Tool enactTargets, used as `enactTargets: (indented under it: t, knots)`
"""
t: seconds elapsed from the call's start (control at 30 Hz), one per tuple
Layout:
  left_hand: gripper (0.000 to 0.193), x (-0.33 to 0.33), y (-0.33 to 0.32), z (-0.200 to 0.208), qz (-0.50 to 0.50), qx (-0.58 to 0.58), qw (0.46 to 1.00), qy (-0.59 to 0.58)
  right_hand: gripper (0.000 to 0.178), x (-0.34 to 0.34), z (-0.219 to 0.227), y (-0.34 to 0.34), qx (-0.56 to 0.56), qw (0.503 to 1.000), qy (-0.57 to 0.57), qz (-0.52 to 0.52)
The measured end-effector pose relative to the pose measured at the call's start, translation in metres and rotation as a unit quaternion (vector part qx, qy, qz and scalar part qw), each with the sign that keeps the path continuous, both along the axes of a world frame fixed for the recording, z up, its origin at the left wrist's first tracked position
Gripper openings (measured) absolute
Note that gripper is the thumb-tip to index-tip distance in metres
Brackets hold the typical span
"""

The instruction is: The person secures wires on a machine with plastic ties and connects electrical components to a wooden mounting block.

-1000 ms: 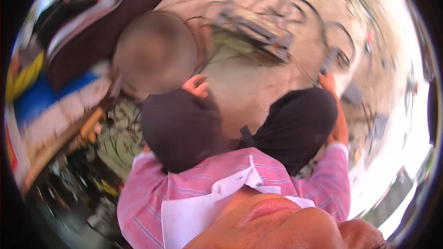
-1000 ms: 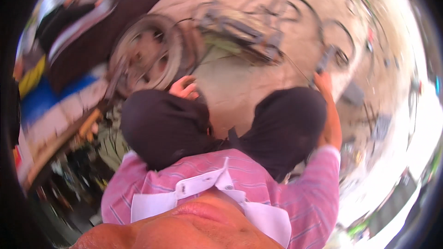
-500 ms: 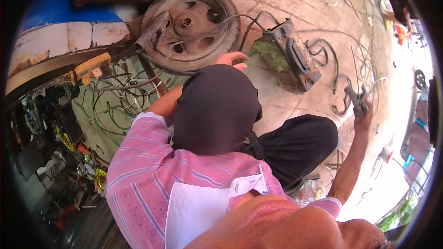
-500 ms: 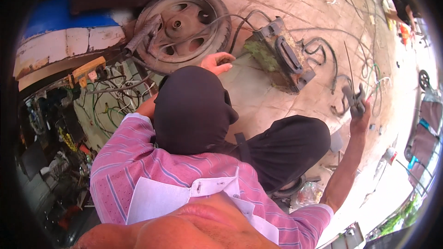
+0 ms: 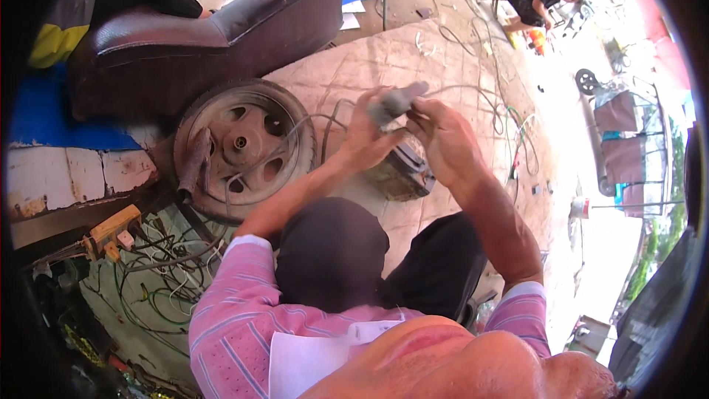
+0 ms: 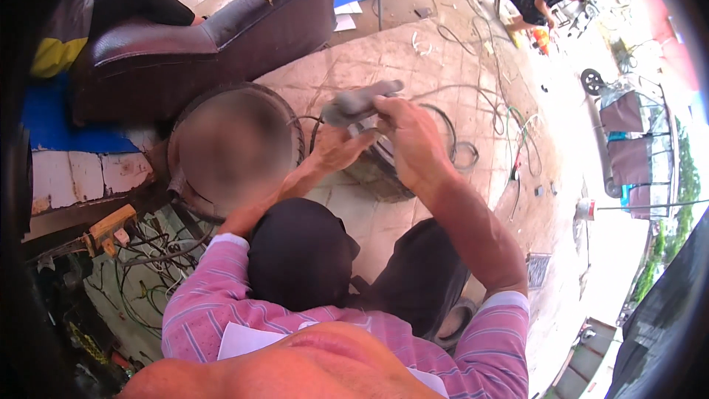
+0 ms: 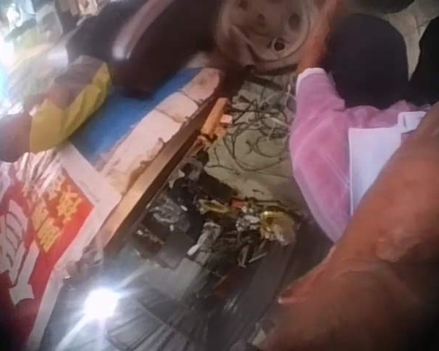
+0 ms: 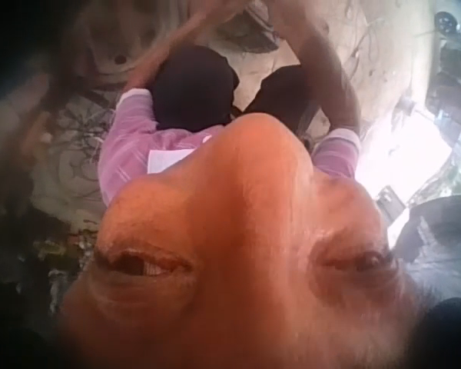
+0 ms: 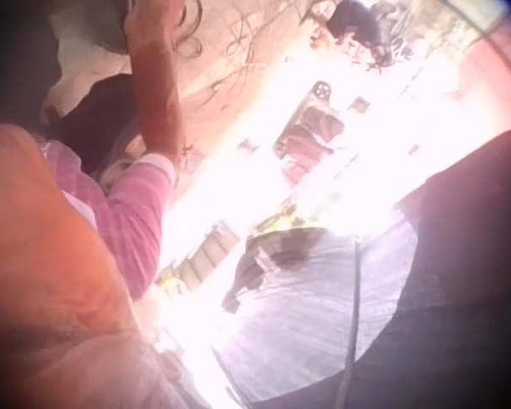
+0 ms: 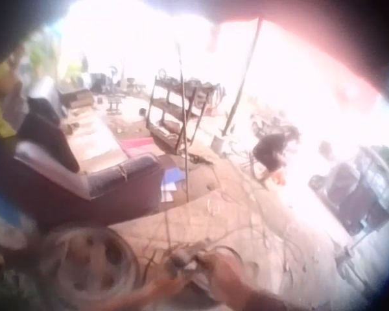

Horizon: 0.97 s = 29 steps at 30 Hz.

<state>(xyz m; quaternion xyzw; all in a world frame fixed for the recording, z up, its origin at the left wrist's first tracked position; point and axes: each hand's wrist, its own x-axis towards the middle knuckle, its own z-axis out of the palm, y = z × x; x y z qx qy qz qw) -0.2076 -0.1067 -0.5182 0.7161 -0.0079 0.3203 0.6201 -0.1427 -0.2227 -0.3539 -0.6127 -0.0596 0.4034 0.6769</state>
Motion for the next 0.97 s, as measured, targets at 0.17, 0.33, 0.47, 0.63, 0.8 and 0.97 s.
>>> enactTargets:
  t: [0.17, 0.33, 0.47, 0.63, 0.8, 0.97]
  knots:
    - [0.052, -0.040, 0.036, -0.039, -0.070, -0.374, 0.924, -0.024, 0.042, -0.017, 0.010, 0.059, -0.008, 0.985, -0.038, 0.167]
    - [0.054, -0.106, 0.073, -0.022, -0.097, -0.616, 0.777, -0.082, 0.049, -0.001, -0.005, 0.049, -0.151, 0.907, -0.280, 0.278]
    - [0.066, -0.135, 0.086, 0.012, -0.126, -0.565, 0.799, -0.164, 0.054, -0.009, -0.058, 0.020, -0.164, 0.866, -0.298, 0.365]
    - [0.065, -0.130, 0.072, 0.030, -0.151, -0.586, 0.782, -0.149, 0.057, -0.008, -0.102, -0.008, -0.101, 0.829, -0.258, 0.485]
    - [0.065, -0.137, 0.047, 0.039, -0.104, -0.555, 0.814, -0.136, 0.061, 0.019, -0.130, -0.033, 0.011, 0.801, -0.239, 0.548]
    - [0.046, -0.095, 0.035, 0.056, -0.160, -0.520, 0.833, -0.100, 0.059, 0.046, -0.144, -0.071, 0.122, 0.787, -0.386, 0.466]
